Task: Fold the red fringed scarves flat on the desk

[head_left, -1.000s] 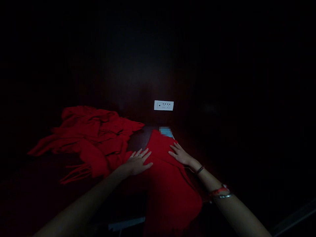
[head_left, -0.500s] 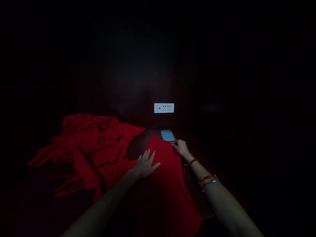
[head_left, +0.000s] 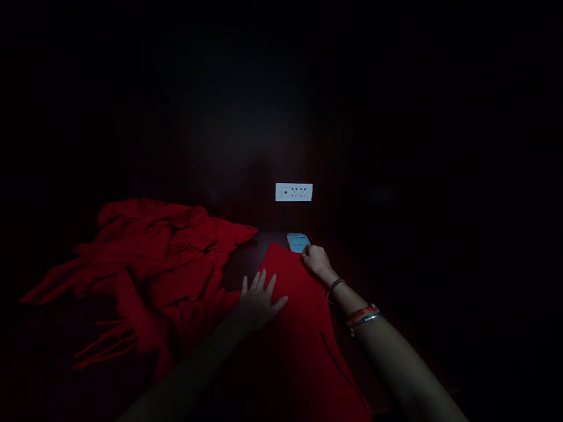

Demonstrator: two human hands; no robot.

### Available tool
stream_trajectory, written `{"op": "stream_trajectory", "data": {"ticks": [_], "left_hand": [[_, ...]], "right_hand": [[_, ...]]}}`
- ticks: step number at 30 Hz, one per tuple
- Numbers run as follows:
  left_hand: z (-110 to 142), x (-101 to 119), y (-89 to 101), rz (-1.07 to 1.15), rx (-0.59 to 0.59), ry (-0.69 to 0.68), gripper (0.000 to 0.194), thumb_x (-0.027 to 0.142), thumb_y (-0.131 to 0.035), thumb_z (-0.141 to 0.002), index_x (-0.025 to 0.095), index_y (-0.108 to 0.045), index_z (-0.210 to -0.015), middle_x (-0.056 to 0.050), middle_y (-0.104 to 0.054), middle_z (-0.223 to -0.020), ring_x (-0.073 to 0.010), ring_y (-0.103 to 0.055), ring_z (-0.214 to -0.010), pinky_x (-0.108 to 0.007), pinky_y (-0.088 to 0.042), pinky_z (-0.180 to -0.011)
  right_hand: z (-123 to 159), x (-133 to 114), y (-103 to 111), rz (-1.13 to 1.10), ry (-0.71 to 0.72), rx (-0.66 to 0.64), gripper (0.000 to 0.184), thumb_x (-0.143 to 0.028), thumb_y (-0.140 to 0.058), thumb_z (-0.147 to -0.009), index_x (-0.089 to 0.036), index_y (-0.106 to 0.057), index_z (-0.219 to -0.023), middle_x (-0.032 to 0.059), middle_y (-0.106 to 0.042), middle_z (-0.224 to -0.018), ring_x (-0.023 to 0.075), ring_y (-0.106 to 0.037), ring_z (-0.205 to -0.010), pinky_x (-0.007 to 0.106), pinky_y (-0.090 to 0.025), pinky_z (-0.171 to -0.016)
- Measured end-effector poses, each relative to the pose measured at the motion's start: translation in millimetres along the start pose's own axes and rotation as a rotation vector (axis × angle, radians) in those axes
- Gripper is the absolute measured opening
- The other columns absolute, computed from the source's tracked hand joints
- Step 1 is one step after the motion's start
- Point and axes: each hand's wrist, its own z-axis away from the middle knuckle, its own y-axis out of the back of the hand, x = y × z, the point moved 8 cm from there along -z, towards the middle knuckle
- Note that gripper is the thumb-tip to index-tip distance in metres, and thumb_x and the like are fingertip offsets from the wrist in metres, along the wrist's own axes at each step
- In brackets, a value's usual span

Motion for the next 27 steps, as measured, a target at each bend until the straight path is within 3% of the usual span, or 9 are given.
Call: {"op": "stream_trajectory", "data": {"ticks": [3,6,8,12,17,21,24,27], "left_hand": [[-1,-1,-0.7,0.012,0.008,0.009,0.066,0.058,-0.019,-0.076,0.016,-0.025,-0.127,-0.013,-0.021,-0.132,-0.0273,-0.015,-0.121,-0.049,-0.009,-0.094],[-1,-1,-0.8,0.027,0.023,0.015,0.067,0.059,-0.019,-0.075,0.016,-0.025,-0.127,-0.013,-0.021,-0.132,-0.0269,-0.014,-0.121,-0.049,-0.008,-0.094],[-1,-2,-1.0,0.035,0.025,0.016,0.068,0.059,-0.018,-0.075,0.015,-0.025,-0.127,-0.013,-0.019,-0.133,-0.0262,-0.014,-0.121,-0.048,-0.007,-0.095],[-2,-3,-3.6,0.045,-0.007,0.01,0.072,0.06,-0.016,-0.074,0.013,-0.023,-0.127,-0.014,-0.018,-0.133,-0.0258,-0.013,-0.122,-0.048,-0.008,-0.095],[-5,-4,-6.5,0.073,-0.04,0.005,0.073,0.062,-0.014,-0.074,0.013,-0.021,-0.128,-0.013,-0.017,-0.133,-0.0247,-0.011,-0.122,-0.046,-0.011,-0.095],[-4,-3,-5.2,0.104,-0.075,-0.017,0.073,0.062,-0.013,-0.074,0.014,-0.019,-0.128,-0.012,-0.016,-0.134,-0.0245,-0.009,-0.122,-0.046,-0.013,-0.095],[-1,-3,2.8,0.131,-0.039,-0.053,0.066,0.058,-0.014,-0.077,0.016,-0.018,-0.129,-0.011,-0.013,-0.135,-0.0239,-0.006,-0.123,-0.046,-0.012,-0.095],[2,0,10.6,0.162,0.007,-0.109,0.058,0.052,-0.014,-0.08,0.019,-0.017,-0.129,-0.008,-0.01,-0.136,-0.0224,-0.004,-0.123,-0.046,-0.012,-0.095]], "right_hand": [[6,-8,5,0.084,0.049,0.022,0.023,-0.024,-0.039,-0.076,-0.017,-0.057,-0.088,0.0097,-0.058,-0.094,0.017,-0.052,-0.086,0.025,-0.036,-0.07],[16,-31,19,0.184,0.214,0.141,0.027,-0.021,-0.037,-0.078,-0.015,-0.053,-0.098,0.0122,-0.049,-0.107,0.02,-0.042,-0.1,0.031,-0.03,-0.082],[25,-46,22,0.199,0.337,0.149,0.031,-0.023,-0.035,-0.08,-0.015,-0.048,-0.107,0.0127,-0.043,-0.115,0.0204,-0.036,-0.107,0.033,-0.025,-0.089],[56,-57,6,0.143,0.494,-0.059,0.051,-0.043,-0.033,-0.08,-0.016,-0.032,-0.123,0.0111,-0.027,-0.13,0.023,-0.019,-0.119,0.035,-0.018,-0.095],[92,-37,-20,0.097,0.431,-0.309,0.06,-0.054,-0.017,-0.079,-0.021,-0.02,-0.129,0.006,-0.016,-0.135,0.0238,-0.009,-0.122,0.04,-0.013,-0.097],[99,-26,-17,0.063,0.42,-0.287,0.055,-0.051,-0.017,-0.081,-0.022,-0.024,-0.127,0.0051,-0.019,-0.134,0.0212,-0.012,-0.122,0.038,-0.012,-0.098],[111,-24,7,-0.018,0.443,-0.147,0.05,-0.044,-0.027,-0.081,-0.016,-0.035,-0.122,0.0107,-0.032,-0.127,0.02,-0.026,-0.117,0.034,-0.021,-0.095],[141,-17,38,-0.131,0.357,-0.011,0.043,-0.041,-0.035,-0.079,-0.015,-0.043,-0.112,0.0103,-0.049,-0.107,0.0159,-0.047,-0.096,0.027,-0.035,-0.081]]}}
